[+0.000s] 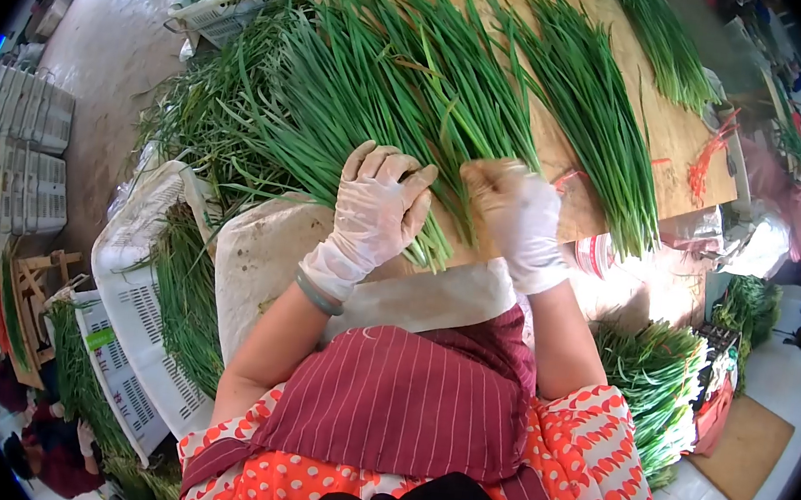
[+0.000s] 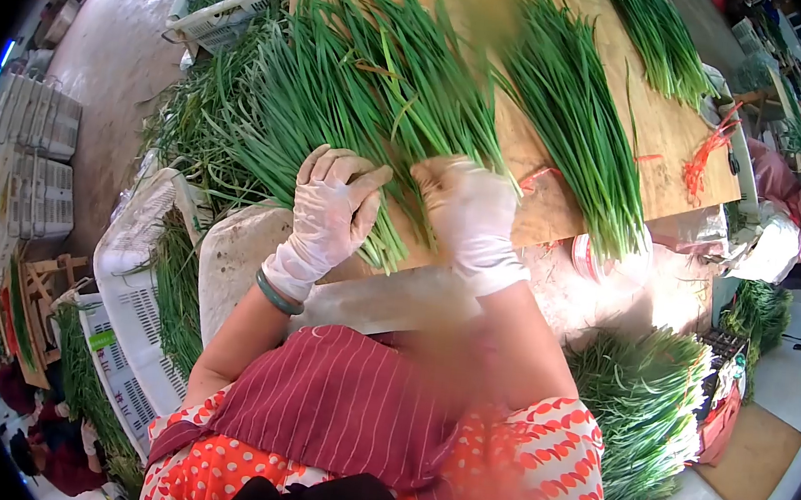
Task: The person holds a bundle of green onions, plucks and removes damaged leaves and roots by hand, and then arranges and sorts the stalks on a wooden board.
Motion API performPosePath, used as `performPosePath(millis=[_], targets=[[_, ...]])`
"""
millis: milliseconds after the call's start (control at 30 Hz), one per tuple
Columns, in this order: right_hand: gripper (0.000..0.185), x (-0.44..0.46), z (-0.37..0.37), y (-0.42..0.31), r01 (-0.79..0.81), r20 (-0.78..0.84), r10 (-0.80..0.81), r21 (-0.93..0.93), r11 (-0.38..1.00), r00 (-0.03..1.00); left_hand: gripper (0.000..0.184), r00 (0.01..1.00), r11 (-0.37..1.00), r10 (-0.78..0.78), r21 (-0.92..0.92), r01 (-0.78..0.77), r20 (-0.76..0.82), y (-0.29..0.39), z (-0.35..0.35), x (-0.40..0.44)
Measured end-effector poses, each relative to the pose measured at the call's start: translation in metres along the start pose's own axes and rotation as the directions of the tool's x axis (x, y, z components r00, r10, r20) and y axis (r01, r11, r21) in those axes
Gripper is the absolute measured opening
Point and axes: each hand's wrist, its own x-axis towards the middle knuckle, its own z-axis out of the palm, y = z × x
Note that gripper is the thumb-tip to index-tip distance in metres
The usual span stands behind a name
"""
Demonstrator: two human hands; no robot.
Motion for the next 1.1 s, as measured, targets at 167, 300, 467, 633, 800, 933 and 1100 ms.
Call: performPosePath(millis=[167, 300, 467, 633, 800, 933, 1100], targets=[[0.023, -0.002, 0.021, 0.003, -0.09, 0.079, 0.108, -0.207, 0.974, 0.991, 0.017, 1.0, 1.0, -0.011, -0.022, 0.011, 0.005, 0.0, -0.001, -0.001], [0.021, 0.002, 0.023, 0.004, -0.157, 0.079, 0.165, -0.097, 0.983, 0.983, 0.015, 1.0, 1.0, -0.019, -0.017, 0.019, -0.007, 0.002, -0.002, 0.001], [0.013, -0.004, 0.032, 0.009, -0.231, 0.093, 0.225, 0.641, 0.732, 0.97, 0.013, 1.0, 1.0, -0.013, 0.004, 0.013, -0.002, 0.002, -0.003, 0.0], [0.011, -0.008, 0.033, 0.013, -0.373, 0.317, 0.212, 0.867, 0.332, 0.925, 0.02, 0.991, 0.999, 0.04, -0.013, -0.039, 0.131, 0.0, -0.004, 0.0], [0.012, -0.009, 0.01, -0.01, -0.426, 0.423, 0.118, 0.772, 0.471, 0.898, 0.023, 0.986, 1.0, 0.009, 0.018, -0.012, 0.164, 0.0, -0.001, 0.001], [0.019, -0.012, 0.002, -0.014, -0.255, 0.327, 0.054, 0.611, 0.749, 0.944, 0.03, 0.98, 1.0, -0.005, 0.021, 0.001, 0.2, 0.0, -0.003, 0.002], [0.017, -0.021, 0.004, -0.01, 0.326, -0.077, -0.328, 0.453, 0.83, 0.941, 0.028, 0.976, 0.999, -0.027, 0.027, 0.021, 0.218, 0.002, -0.003, 0.004]])
